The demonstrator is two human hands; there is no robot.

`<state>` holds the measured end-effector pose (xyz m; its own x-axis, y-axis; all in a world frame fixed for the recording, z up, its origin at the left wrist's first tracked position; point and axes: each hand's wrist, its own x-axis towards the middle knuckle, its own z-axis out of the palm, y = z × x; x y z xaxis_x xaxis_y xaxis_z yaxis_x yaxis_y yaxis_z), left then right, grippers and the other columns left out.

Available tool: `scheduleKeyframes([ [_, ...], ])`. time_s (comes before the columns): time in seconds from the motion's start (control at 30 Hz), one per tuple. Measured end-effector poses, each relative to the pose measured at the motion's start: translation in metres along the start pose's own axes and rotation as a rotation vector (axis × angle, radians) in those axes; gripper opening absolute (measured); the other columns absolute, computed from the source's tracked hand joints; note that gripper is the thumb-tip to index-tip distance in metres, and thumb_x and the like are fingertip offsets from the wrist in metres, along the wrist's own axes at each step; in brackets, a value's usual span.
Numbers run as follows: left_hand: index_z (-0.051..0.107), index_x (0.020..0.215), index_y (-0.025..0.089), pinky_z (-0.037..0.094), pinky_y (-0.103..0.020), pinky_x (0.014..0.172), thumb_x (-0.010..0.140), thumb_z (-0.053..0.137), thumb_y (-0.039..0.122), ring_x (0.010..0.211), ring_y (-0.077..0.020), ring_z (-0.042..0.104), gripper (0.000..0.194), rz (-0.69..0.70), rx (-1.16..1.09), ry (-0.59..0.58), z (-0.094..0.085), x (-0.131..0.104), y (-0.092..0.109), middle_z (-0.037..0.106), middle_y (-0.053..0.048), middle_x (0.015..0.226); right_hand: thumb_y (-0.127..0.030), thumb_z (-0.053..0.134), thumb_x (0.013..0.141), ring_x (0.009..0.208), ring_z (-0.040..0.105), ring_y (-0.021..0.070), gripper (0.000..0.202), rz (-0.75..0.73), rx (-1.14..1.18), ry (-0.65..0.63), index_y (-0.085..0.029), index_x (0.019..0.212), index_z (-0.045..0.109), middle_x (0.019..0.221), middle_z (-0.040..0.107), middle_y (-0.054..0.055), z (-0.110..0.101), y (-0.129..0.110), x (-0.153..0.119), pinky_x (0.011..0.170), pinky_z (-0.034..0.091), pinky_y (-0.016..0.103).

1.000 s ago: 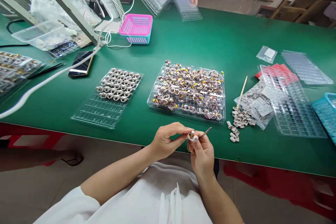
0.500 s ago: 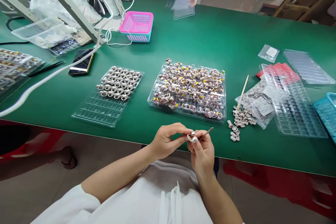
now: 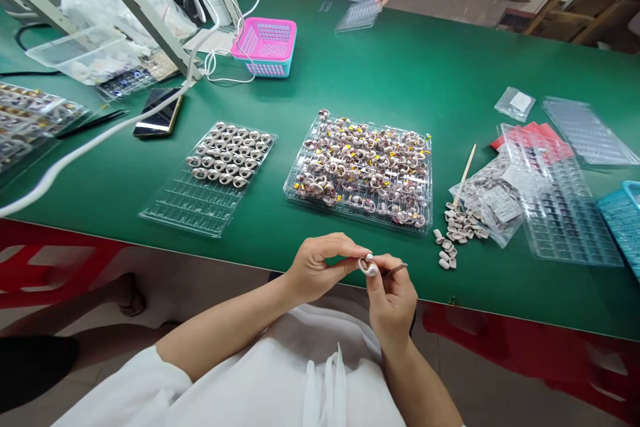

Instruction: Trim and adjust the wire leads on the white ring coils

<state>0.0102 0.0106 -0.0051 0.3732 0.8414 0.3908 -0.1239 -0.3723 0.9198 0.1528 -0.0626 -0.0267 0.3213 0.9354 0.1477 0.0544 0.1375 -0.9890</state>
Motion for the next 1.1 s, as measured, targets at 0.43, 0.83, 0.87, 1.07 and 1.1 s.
scheduleKeyframes([
  [0.43,0.079,0.102,0.019,0.058,-0.026,0.068,0.083,0.075,0.010,0.076,-0.0169,0.072,0.021,0.005,-0.008,-0.023,-0.001,0.001,-0.002,0.079,-0.009,0.086,-0.027,0.062,0.094,0.056,0.044,0.0077,0.006,0.160,0.242,-0.151,-0.023,0.090,0.062,0.077,0.058,-0.002,-0.007,0.007,0.009,0.049,0.034,0.021],
  [0.83,0.081,0.096,0.018,0.057,-0.026,0.068,0.081,0.078,0.018,0.075,-0.0178,0.072,0.016,-0.145,-0.058,-0.010,-0.001,0.000,0.000,0.079,-0.009,0.083,-0.033,0.065,0.092,0.053,0.040,0.0077,0.015,0.190,0.178,-0.158,-0.021,0.087,0.058,0.072,0.051,-0.003,-0.009,0.004,0.010,0.046,0.031,0.022],
  [0.87,0.081,0.095,0.018,0.057,-0.026,0.067,0.080,0.079,0.019,0.074,-0.0178,0.072,0.015,-0.184,-0.082,-0.007,-0.001,0.000,0.001,0.079,-0.009,0.083,-0.034,0.065,0.092,0.053,0.040,0.0074,0.017,0.202,0.188,-0.163,-0.021,0.086,0.057,0.072,0.051,-0.004,-0.009,0.002,0.011,0.046,0.031,0.021],
  [1.07,0.079,0.089,0.012,0.053,-0.024,0.066,0.078,0.080,0.026,0.070,-0.0146,0.068,0.018,-0.574,-0.316,-0.057,-0.004,0.003,0.012,0.077,-0.008,0.078,-0.030,0.069,0.089,0.055,0.043,0.0080,0.017,0.217,0.149,-0.222,-0.022,0.084,0.055,0.070,0.051,-0.005,-0.012,-0.010,0.016,0.049,0.036,0.021],
  [1.1,0.079,0.088,0.012,0.053,-0.023,0.065,0.078,0.081,0.027,0.069,-0.0140,0.067,0.019,-0.623,-0.353,-0.066,-0.005,0.003,0.014,0.076,-0.007,0.077,-0.029,0.069,0.088,0.056,0.044,0.0086,0.015,0.199,0.119,-0.238,-0.022,0.085,0.056,0.070,0.053,-0.004,-0.013,-0.011,0.017,0.050,0.037,0.022],
])
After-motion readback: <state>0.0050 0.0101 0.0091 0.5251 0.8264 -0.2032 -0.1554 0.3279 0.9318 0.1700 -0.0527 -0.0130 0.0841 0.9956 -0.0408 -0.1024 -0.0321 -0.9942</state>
